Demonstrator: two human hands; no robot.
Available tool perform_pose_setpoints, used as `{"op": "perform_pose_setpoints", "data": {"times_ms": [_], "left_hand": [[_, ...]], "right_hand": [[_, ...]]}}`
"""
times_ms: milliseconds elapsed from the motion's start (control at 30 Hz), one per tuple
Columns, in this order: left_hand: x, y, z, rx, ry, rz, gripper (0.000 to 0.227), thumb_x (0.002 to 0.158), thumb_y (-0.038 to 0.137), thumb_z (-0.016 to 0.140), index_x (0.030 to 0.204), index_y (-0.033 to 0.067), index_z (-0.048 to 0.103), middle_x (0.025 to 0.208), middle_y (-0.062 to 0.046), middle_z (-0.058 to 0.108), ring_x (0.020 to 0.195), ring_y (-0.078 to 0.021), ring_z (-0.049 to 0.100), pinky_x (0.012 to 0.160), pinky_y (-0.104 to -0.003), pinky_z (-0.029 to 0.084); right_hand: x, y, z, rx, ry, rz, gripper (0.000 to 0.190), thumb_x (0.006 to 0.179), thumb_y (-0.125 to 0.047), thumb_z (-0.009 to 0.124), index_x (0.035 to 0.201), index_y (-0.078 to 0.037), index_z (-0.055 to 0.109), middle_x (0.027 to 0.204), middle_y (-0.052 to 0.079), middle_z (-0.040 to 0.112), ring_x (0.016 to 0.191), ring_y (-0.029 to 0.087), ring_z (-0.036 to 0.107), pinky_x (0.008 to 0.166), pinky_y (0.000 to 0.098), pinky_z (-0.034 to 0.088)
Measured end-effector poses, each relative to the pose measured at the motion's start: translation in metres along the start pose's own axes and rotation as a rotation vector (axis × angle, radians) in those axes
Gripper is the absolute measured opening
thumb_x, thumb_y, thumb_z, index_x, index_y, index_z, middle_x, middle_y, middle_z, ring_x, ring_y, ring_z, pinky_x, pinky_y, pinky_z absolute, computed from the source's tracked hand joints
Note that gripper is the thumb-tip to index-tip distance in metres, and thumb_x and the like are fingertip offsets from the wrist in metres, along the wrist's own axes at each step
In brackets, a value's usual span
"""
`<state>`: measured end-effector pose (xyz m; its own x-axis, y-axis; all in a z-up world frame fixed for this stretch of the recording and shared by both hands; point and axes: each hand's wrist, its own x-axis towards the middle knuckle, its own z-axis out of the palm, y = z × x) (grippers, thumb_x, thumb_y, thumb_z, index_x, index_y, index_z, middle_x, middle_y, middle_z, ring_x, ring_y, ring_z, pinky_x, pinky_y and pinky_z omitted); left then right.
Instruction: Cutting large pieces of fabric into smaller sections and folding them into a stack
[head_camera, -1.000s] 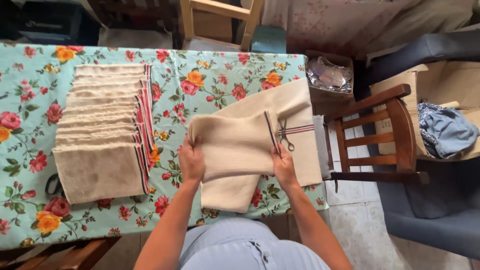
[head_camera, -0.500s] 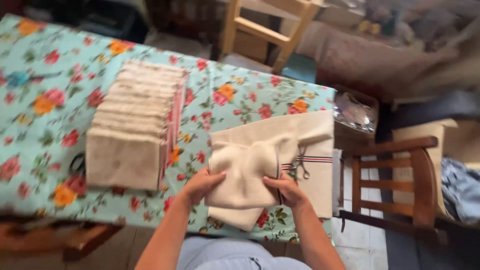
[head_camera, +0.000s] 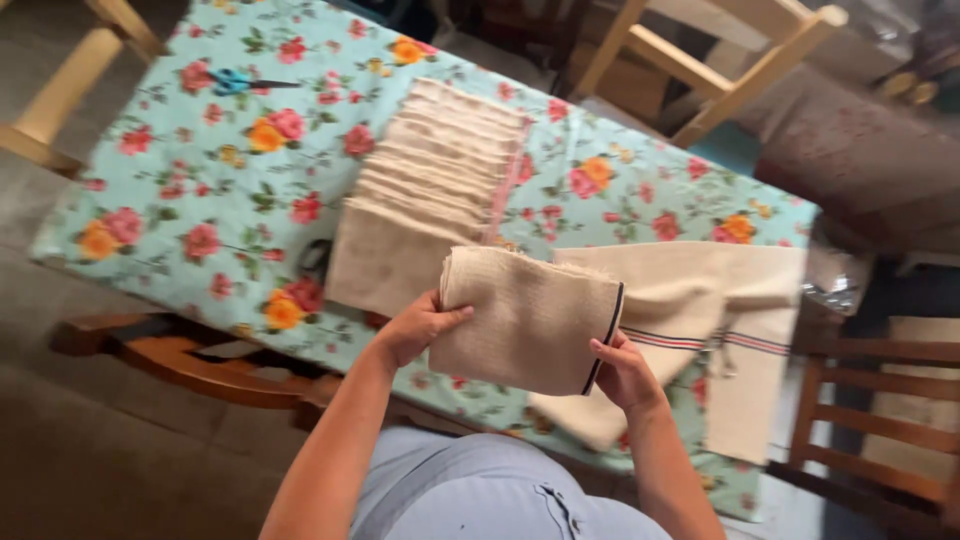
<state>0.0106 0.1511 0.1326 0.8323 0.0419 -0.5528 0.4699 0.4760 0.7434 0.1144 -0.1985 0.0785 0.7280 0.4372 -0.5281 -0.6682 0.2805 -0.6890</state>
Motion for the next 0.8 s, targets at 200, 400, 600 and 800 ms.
{"op": "perform_pose_setpoints", "data": {"times_ms": [200, 400, 600, 800], "left_hand": [[0.037, -0.023, -0.173, 0.144, 0.047, -0.134, 0.039, 0.089, 0.026, 0.078, 0.123, 0.0082, 0.070, 0.101, -0.015, 0.076, 0.085, -0.0278, 0.075, 0.075, -0.044, 0.060], [0.013, 0.039, -0.217, 0.422, 0.087, 0.039, 0.062, 0.083, 0.018, 0.082, 0.140, 0.0143, 0.057, 0.125, -0.016, 0.069, 0.115, -0.0289, 0.065, 0.099, -0.048, 0.051], [0.060, 0.020, -0.221, 0.734, 0.338, 0.161, 0.061, 0.090, 0.046, 0.073, 0.134, 0.0058, 0.060, 0.130, -0.019, 0.066, 0.127, -0.0330, 0.059, 0.107, -0.046, 0.047], [0.110, -0.030, -0.252, 0.883, 0.459, 0.406, 0.031, 0.093, 0.032, 0.067, 0.121, 0.0203, 0.060, 0.110, -0.016, 0.073, 0.107, -0.0376, 0.067, 0.090, -0.049, 0.053]], "right_hand": [[0.027, 0.102, 0.140, -0.028, -0.042, -0.073, 0.041, 0.089, 0.002, 0.064, 0.130, -0.005, 0.064, 0.115, 0.021, 0.071, 0.108, 0.037, 0.069, 0.093, 0.0559, 0.052], [0.063, 0.127, 0.221, -0.186, 0.038, -0.221, 0.049, 0.088, 0.000, 0.070, 0.135, -0.010, 0.061, 0.123, 0.013, 0.069, 0.115, 0.027, 0.064, 0.102, 0.0468, 0.049], [0.109, 0.169, 0.208, -0.365, 0.342, -0.402, 0.026, 0.093, -0.011, 0.074, 0.118, -0.009, 0.068, 0.101, 0.007, 0.071, 0.095, 0.018, 0.065, 0.090, 0.0366, 0.055], [0.104, 0.156, 0.224, -0.566, 0.476, -0.515, 0.018, 0.093, -0.012, 0.070, 0.111, -0.007, 0.067, 0.087, 0.010, 0.066, 0.083, 0.019, 0.060, 0.075, 0.0366, 0.055]]}}
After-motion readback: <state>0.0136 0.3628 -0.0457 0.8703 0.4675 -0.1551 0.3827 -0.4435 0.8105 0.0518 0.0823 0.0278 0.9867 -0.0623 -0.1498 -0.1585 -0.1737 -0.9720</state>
